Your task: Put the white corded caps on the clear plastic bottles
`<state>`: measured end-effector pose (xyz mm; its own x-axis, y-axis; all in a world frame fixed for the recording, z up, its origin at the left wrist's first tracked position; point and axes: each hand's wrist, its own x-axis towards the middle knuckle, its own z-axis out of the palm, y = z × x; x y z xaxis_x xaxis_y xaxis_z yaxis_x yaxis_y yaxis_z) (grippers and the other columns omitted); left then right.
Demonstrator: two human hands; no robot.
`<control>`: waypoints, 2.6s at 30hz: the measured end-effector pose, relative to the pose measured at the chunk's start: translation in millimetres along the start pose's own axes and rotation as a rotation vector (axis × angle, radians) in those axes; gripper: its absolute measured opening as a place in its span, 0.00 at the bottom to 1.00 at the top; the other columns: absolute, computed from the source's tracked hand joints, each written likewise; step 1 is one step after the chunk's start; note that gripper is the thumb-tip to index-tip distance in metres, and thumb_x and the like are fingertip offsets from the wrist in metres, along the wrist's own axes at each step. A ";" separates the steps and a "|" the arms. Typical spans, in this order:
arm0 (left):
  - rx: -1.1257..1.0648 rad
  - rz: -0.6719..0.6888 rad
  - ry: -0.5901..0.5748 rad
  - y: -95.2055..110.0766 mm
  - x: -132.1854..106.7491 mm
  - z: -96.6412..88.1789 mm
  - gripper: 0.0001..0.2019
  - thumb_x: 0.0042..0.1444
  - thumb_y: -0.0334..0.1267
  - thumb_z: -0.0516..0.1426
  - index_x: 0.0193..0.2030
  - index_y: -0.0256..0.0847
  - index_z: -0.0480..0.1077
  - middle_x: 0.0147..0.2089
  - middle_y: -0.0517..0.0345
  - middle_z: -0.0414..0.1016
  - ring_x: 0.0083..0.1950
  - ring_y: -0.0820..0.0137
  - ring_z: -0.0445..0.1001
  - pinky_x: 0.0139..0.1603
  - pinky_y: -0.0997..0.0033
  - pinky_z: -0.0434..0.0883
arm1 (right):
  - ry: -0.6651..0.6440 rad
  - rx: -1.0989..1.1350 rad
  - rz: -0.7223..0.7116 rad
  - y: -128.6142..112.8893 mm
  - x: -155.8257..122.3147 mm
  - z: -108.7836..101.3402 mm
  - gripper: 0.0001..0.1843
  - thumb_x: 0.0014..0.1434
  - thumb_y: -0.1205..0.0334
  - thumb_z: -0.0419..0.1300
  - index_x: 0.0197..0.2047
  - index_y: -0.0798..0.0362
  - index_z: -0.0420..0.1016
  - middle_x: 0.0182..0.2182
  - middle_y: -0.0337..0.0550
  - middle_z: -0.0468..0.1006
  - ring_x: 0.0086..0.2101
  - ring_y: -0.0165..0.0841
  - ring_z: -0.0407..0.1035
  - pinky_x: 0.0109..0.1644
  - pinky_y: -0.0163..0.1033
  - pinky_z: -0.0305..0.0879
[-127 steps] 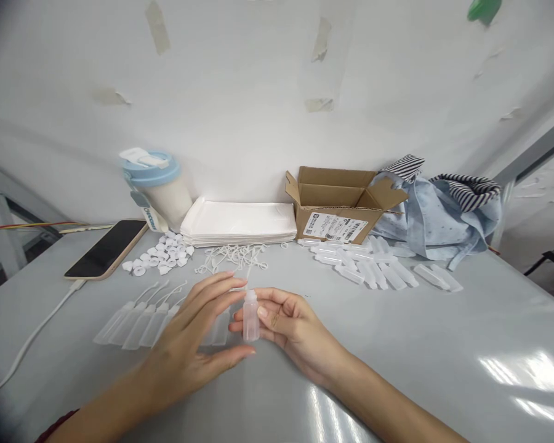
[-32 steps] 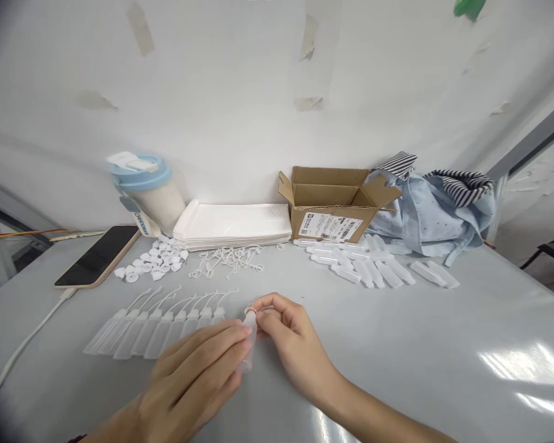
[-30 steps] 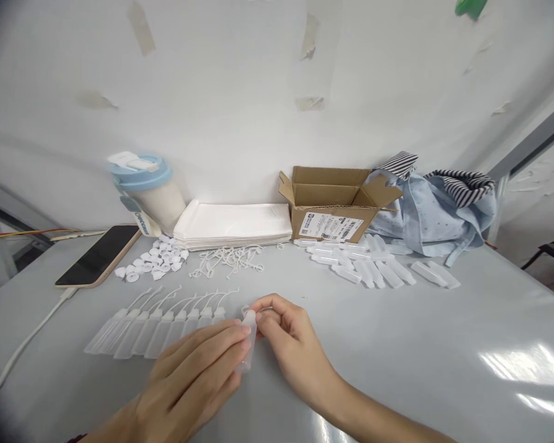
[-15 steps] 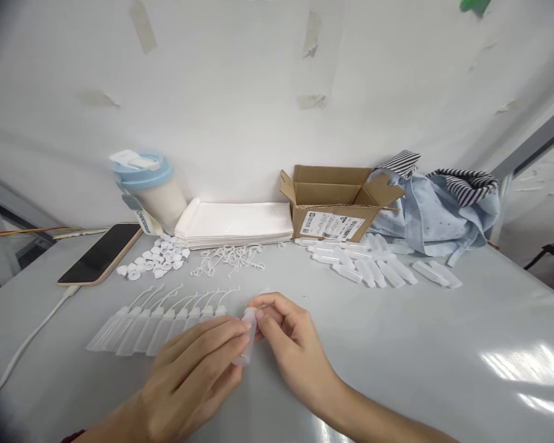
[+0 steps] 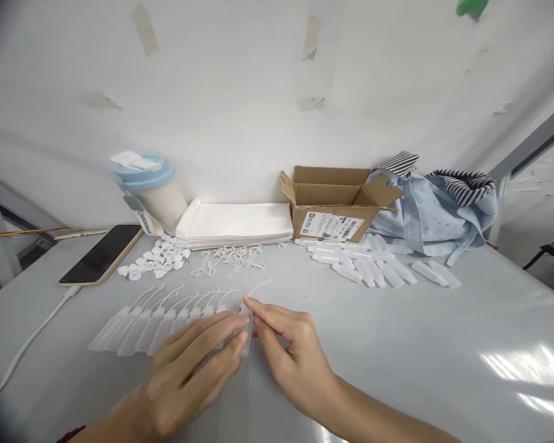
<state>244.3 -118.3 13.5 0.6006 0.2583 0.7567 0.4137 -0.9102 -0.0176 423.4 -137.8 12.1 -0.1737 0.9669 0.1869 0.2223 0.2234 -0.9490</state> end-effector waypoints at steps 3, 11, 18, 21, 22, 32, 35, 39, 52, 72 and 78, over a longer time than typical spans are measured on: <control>0.016 0.012 -0.009 -1.0 -0.2 0.2 0.06 0.56 0.20 0.57 0.40 0.27 0.72 0.42 0.43 0.76 0.46 0.59 0.77 0.40 0.63 0.79 | 0.010 0.047 0.019 -2.8 0.9 -1.3 0.18 0.63 0.65 0.53 0.51 0.43 0.78 0.31 0.40 0.80 0.33 0.36 0.73 0.39 0.41 0.69; 0.069 0.057 -0.057 -0.7 5.8 -2.9 0.08 0.60 0.22 0.52 0.36 0.28 0.73 0.40 0.42 0.77 0.46 0.58 0.77 0.41 0.62 0.78 | -0.073 0.489 0.265 -9.6 8.9 -2.4 0.13 0.56 0.60 0.64 0.46 0.45 0.78 0.37 0.39 0.79 0.37 0.33 0.74 0.42 0.38 0.69; 0.040 -0.036 -0.144 -2.1 4.7 -0.6 0.12 0.56 0.22 0.53 0.46 0.30 0.71 0.47 0.41 0.73 0.51 0.57 0.72 0.46 0.58 0.76 | -0.052 0.641 0.369 -2.3 16.4 -4.2 0.11 0.53 0.60 0.67 0.40 0.49 0.75 0.32 0.37 0.79 0.34 0.30 0.73 0.42 0.36 0.66; -0.125 -0.213 -0.154 -4.8 5.5 -2.1 0.12 0.58 0.29 0.55 0.49 0.32 0.69 0.48 0.42 0.71 0.51 0.58 0.70 0.48 0.57 0.74 | -0.032 0.615 0.351 -1.7 17.6 -6.0 0.11 0.54 0.60 0.67 0.40 0.50 0.74 0.33 0.38 0.79 0.35 0.30 0.73 0.42 0.37 0.65; -0.162 -0.270 -0.138 -5.9 5.7 -2.6 0.12 0.58 0.31 0.56 0.50 0.32 0.68 0.48 0.43 0.71 0.50 0.59 0.70 0.48 0.58 0.74 | -0.045 0.611 0.340 -2.1 17.7 -6.4 0.11 0.54 0.59 0.66 0.41 0.50 0.73 0.34 0.39 0.79 0.36 0.31 0.73 0.43 0.38 0.64; -0.288 -0.407 -0.156 -7.3 2.2 0.7 0.15 0.59 0.33 0.57 0.53 0.38 0.63 0.48 0.48 0.69 0.49 0.62 0.69 0.47 0.61 0.74 | -0.106 0.687 0.335 -10.2 17.9 -4.1 0.17 0.53 0.59 0.68 0.41 0.48 0.64 0.36 0.40 0.80 0.40 0.36 0.77 0.47 0.42 0.66; -0.284 -0.408 -0.138 -8.0 3.9 0.6 0.14 0.59 0.33 0.57 0.52 0.39 0.64 0.45 0.50 0.70 0.47 0.63 0.70 0.44 0.61 0.75 | -0.070 0.679 0.372 -10.6 18.1 -3.7 0.21 0.50 0.57 0.70 0.41 0.47 0.63 0.36 0.39 0.79 0.39 0.37 0.77 0.46 0.43 0.66; -0.226 -0.348 -0.156 -10.5 5.0 -1.3 0.13 0.59 0.33 0.58 0.51 0.36 0.65 0.44 0.48 0.70 0.47 0.61 0.69 0.44 0.60 0.75 | -0.047 0.647 0.410 -9.4 18.6 -3.0 0.23 0.48 0.56 0.71 0.40 0.48 0.63 0.33 0.37 0.79 0.37 0.35 0.77 0.46 0.41 0.66; -0.083 -0.113 -0.261 -15.8 0.9 0.5 0.20 0.60 0.32 0.57 0.57 0.28 0.63 0.52 0.40 0.73 0.56 0.56 0.69 0.53 0.52 0.75 | -0.062 0.509 0.332 5.3 12.4 3.7 0.21 0.52 0.61 0.68 0.45 0.48 0.62 0.35 0.38 0.78 0.34 0.31 0.73 0.42 0.40 0.66; -0.238 -0.470 -0.783 -28.1 5.9 -16.6 0.18 0.52 0.29 0.60 0.50 0.40 0.62 0.51 0.51 0.69 0.56 0.56 0.63 0.53 0.54 0.69 | 0.124 0.081 0.248 5.4 25.0 -19.0 0.12 0.60 0.55 0.54 0.45 0.51 0.66 0.41 0.48 0.77 0.42 0.37 0.71 0.41 0.43 0.67; -0.224 -0.456 -0.780 -30.5 6.2 -15.6 0.17 0.53 0.29 0.57 0.50 0.40 0.62 0.53 0.49 0.67 0.58 0.55 0.60 0.55 0.52 0.67 | 0.128 0.075 0.258 5.5 23.8 -18.0 0.12 0.59 0.55 0.53 0.44 0.51 0.66 0.40 0.47 0.76 0.41 0.37 0.70 0.39 0.42 0.66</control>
<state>224.8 -94.0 28.9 0.7360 0.6769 0.0048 0.6299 -0.6875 0.3613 437.8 -111.3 15.9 0.0025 0.9993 -0.0369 0.1715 -0.0367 -0.9845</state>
